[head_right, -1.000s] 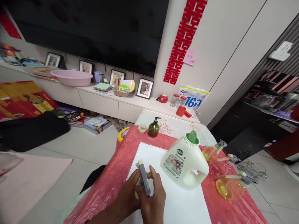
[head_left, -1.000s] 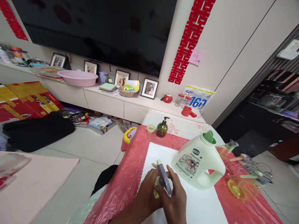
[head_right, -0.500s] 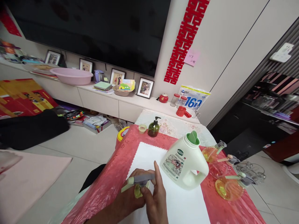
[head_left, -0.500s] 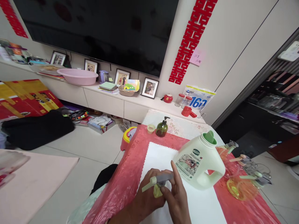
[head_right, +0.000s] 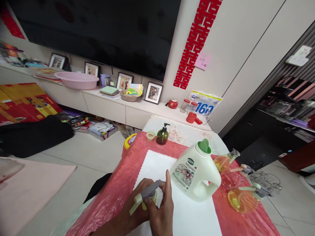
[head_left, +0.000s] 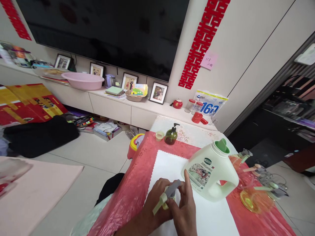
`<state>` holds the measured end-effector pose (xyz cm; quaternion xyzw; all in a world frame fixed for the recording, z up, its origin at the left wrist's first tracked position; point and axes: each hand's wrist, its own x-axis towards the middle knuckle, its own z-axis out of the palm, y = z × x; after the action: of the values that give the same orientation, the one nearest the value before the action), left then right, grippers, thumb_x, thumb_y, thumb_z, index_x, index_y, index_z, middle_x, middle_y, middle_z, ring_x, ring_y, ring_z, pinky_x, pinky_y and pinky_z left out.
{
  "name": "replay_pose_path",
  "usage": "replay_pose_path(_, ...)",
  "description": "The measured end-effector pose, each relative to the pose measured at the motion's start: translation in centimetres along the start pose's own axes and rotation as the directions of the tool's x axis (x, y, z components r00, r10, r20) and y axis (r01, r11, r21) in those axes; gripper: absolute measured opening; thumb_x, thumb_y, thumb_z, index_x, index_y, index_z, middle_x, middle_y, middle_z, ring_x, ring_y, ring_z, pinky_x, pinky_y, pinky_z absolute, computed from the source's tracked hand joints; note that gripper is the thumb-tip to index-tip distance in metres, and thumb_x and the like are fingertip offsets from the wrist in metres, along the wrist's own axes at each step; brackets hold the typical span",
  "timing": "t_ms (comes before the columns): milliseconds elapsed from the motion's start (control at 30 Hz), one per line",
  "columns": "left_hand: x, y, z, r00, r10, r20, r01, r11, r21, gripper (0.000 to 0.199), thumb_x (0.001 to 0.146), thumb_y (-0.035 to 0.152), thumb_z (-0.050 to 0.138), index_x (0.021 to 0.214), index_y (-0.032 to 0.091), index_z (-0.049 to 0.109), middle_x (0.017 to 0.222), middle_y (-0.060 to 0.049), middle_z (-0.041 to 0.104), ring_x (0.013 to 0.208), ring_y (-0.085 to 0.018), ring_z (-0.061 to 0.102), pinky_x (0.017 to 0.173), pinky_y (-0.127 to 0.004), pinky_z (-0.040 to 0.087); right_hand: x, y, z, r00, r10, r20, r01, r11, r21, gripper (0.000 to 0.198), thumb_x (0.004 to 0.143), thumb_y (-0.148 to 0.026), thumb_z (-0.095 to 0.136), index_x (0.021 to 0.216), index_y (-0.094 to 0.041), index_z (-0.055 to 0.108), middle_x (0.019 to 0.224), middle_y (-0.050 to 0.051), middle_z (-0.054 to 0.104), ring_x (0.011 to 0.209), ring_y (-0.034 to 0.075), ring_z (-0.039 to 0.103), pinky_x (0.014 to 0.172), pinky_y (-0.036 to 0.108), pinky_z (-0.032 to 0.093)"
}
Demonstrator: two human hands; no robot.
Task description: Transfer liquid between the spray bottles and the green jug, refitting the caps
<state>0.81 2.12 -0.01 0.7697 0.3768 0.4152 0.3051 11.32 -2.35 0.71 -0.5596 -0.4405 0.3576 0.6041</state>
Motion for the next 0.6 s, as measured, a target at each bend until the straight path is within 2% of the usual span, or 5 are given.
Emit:
replay_pose_path(100,-0.1,-0.3,0.0,0.995,-0.086,0.058,0.087,0.996,-0.012,0.022,0.072,0.023,0.071,0.092,0.022,0.060,0.093,-0.004,0.066,0.085,-0.022,0.063,0.074,-0.034,0.053,-0.3,-0.4,-0.2,0.998,-0.052,0.048,0.050,0.998,0.033,0.094,0.092,-0.052,0.067,0.164,-0.026,0.013,0.121,0.005,0.060,0.114,0.019,0.059,0.107,0.032,0.045)
replay_pose_path(233,0.2,0.3,-0.3,0.989,-0.116,0.094,0.120,0.992,-0.037,0.016,0.075,0.020,0.065,0.089,0.023,0.059,0.094,-0.003,0.067,0.086,-0.021,0.063,0.077,-0.034,0.052,-0.6,-0.1,-0.3,0.991,-0.086,0.098,0.079,0.995,0.066,0.086,0.095,-0.053,0.062,0.163,-0.025,0.019,0.132,0.009,0.055,0.121,0.022,0.057,0.108,0.034,0.048)
replay_pose_path(333,0.4,0.7,-0.6,0.987,-0.126,0.101,0.132,0.990,-0.054,0.023,0.073,0.021,0.065,0.096,0.023,0.060,0.099,-0.003,0.069,0.091,-0.023,0.064,0.080,-0.035,0.051,-0.6,0.1,0.1,0.997,-0.052,0.056,0.049,0.997,0.055,0.093,0.088,-0.047,0.071,0.163,-0.023,0.022,0.132,0.010,0.054,0.113,0.021,0.060,0.084,0.023,0.056)
replay_pose_path(433,0.5,1.1,-0.9,0.985,-0.139,0.103,0.148,0.986,-0.082,0.021,0.077,0.022,0.062,0.098,0.024,0.061,0.102,-0.005,0.070,0.094,-0.023,0.065,0.083,-0.035,0.051,-0.3,0.5,0.6,0.999,-0.035,0.013,0.034,0.997,0.075,0.100,0.082,-0.040,0.077,0.163,-0.024,0.023,0.116,0.008,0.058,0.095,0.017,0.061,0.060,0.017,0.051)
replay_pose_path(600,0.6,1.5,-1.0,0.977,-0.198,0.083,0.203,0.977,-0.064,0.011,0.074,0.019,0.060,0.083,0.023,0.057,0.087,-0.002,0.066,0.081,-0.020,0.061,0.074,-0.032,0.049,0.5,1.2,0.4,0.996,-0.088,-0.002,0.088,0.993,0.076,0.104,0.081,-0.041,0.081,0.164,-0.023,0.022,0.099,0.004,0.061,0.086,0.016,0.062,0.078,0.027,0.059)
